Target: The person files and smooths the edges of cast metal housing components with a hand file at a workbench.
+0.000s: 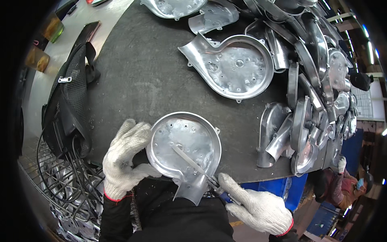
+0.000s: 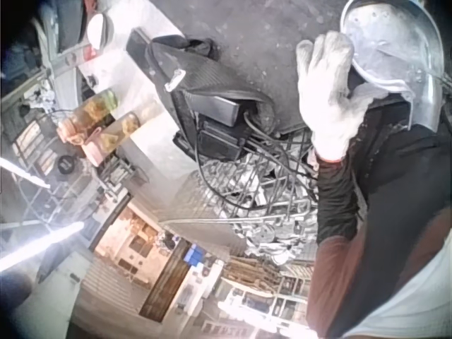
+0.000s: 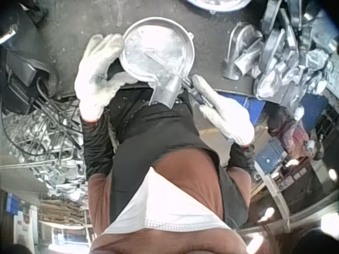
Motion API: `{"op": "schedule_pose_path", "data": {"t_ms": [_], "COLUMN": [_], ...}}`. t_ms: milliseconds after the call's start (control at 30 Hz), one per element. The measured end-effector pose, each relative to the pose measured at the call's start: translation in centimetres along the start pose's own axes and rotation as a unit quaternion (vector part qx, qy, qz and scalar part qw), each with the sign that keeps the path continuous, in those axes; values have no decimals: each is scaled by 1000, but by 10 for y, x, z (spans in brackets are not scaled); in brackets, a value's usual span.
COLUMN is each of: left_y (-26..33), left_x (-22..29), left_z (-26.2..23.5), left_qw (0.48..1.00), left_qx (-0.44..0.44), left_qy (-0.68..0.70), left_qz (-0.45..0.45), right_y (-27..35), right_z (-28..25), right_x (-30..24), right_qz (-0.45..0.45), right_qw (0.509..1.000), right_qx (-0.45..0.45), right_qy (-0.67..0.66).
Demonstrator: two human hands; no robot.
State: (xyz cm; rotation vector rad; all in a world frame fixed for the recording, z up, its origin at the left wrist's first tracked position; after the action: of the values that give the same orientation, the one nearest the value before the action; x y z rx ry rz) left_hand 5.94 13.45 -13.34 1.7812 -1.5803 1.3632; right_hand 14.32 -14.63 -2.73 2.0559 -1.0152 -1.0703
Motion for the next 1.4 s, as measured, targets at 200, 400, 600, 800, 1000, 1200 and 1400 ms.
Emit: {"op": "schedule_pose_path", "data": {"t_ms": [200,400,600,800,1000,1200,1400], "left_y": [0,-2,-2,5,-13,-80,-97], "left_x": [0,-1,-1,35,106,114,167], "left_z": [1,1,-4,8,24,119,45], "left_qw": [1000,1000,999,969,929,862,904], "left_qx": [7,7,-21,-1,-10,-226,-54], "left_qy": [-1,7,-16,-210,-363,-368,-405], "left_qz": [9,8,37,129,73,265,126], "right_y": [-9,-20,-16,33,55,44,60], "right_z": [-4,-7,-9,10,63,84,107], "right_x": [-3,-5,-6,40,89,85,95], "right_qz": [-47,-90,-46,-17,-99,-159,-185], "right_qw": [997,993,992,994,822,747,722], "right_qx": [-45,-49,-62,58,273,160,108], "right_qy": [33,65,98,-95,-491,-625,-658]}}
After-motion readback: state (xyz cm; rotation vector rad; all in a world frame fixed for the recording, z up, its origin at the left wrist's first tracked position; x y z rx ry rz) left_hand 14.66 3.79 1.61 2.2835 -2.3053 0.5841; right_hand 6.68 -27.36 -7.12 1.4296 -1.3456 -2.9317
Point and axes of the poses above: each hand's wrist, its own y-axis away from the middle knuckle, its own z-axis out of the palm, x = y × z, the point moved 5 cm from there along -y, towards the middle knuckle, and after that the axes turned 5 degrees about -z, right-handed, at the moved point
